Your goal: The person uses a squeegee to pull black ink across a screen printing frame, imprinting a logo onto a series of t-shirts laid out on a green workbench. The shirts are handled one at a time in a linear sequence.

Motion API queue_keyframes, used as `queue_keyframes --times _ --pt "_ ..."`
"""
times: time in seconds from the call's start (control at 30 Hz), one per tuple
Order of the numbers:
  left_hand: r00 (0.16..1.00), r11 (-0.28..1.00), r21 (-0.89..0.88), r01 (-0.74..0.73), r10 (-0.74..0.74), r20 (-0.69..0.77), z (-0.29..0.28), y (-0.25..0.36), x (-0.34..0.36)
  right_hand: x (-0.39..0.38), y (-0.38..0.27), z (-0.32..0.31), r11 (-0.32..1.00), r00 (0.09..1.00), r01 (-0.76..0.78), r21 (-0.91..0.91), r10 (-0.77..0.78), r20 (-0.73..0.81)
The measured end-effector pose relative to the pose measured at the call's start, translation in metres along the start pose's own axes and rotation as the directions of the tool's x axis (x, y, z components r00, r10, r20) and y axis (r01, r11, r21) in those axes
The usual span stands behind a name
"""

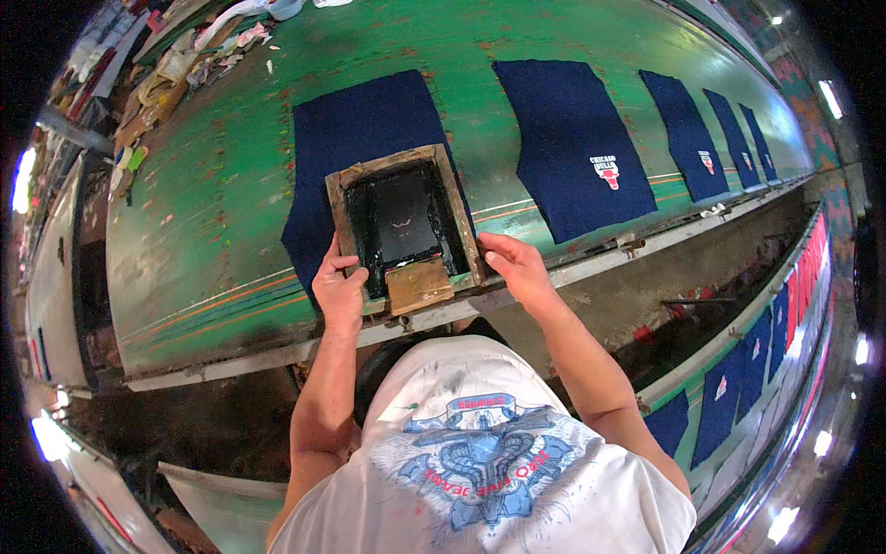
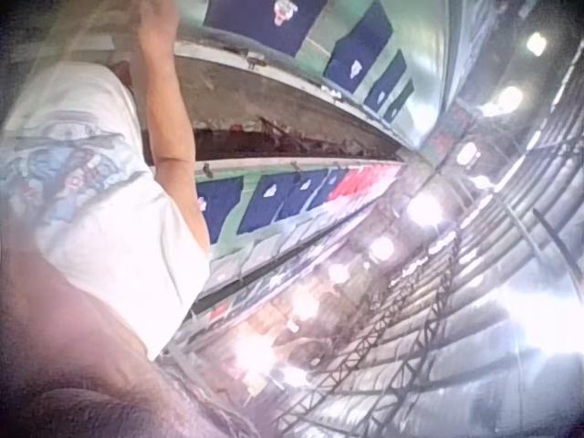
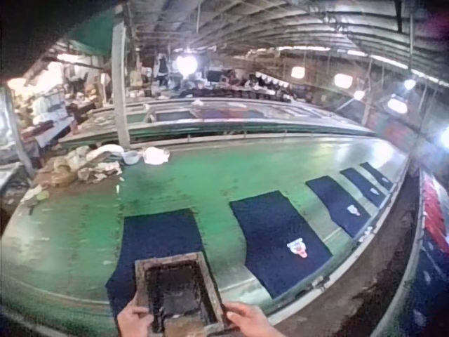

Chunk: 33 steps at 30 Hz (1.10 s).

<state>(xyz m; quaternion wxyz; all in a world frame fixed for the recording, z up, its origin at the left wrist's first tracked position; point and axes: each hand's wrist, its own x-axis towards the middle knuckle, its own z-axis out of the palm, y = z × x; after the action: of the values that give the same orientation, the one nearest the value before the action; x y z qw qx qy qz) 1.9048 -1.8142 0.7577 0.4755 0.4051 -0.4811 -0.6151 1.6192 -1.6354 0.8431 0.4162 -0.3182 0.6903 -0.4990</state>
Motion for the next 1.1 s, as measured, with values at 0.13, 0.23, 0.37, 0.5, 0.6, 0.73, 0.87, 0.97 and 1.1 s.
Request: queue_keyframes --times 0.13,0.23,0.37,0.5,0.6,0.73,0.87,0.97,1.1 --pt "0.999 0.997 -0.074 0.028 -0.029 -0.014 -0.002 0.000 0.001 0.001 -0.013 -0.033 0.996 1.000 -0.002 0.086 0.000 0.020" --pt "0.996 0.994 -0.078 0.080 -0.084 -0.042 -0.005 0.000 0.002 0.003 -0.020 -0.059 0.995 0.998 0.061 0.074 -0.064 0.030" --pt "0.996 0.994 -0.070 0.078 -0.080 -0.028 -0.008 -0.005 0.004 0.002 -0.026 -0.078 0.990 0.993 0.108 0.091 -0.112 0.039" --pt "0.999 0.998 -0.054 0.032 -0.033 -0.015 -0.008 -0.006 0.005 -0.003 -0.030 -0.079 0.990 0.996 0.079 0.118 -0.083 0.030" --pt "0.999 0.998 -0.047 0.036 -0.037 -0.015 -0.003 0.000 0.002 -0.010 -0.032 -0.072 0.983 0.995 0.080 0.164 -0.088 0.041" --pt "0.998 0.999 0.025 0.038 -0.036 -0.048 0.002 0.009 0.000 -0.022 -0.037 -0.058 0.984 0.994 0.095 0.153 -0.101 0.035" --pt "0.999 0.999 0.036 0.036 -0.035 -0.029 0.004 0.012 0.000 -0.032 -0.041 -0.045 0.987 0.992 0.110 0.117 -0.117 0.053" --pt "0.999 0.997 0.083 -0.012 0.016 -0.042 0.005 0.008 0.000 -0.036 -0.038 -0.036 0.987 0.987 0.148 0.061 -0.151 0.047" --pt "0.999 0.997 0.074 0.015 -0.013 -0.033 0.003 0.002 -0.001 -0.049 -0.030 -0.022 0.992 0.990 0.126 0.008 -0.126 0.056"
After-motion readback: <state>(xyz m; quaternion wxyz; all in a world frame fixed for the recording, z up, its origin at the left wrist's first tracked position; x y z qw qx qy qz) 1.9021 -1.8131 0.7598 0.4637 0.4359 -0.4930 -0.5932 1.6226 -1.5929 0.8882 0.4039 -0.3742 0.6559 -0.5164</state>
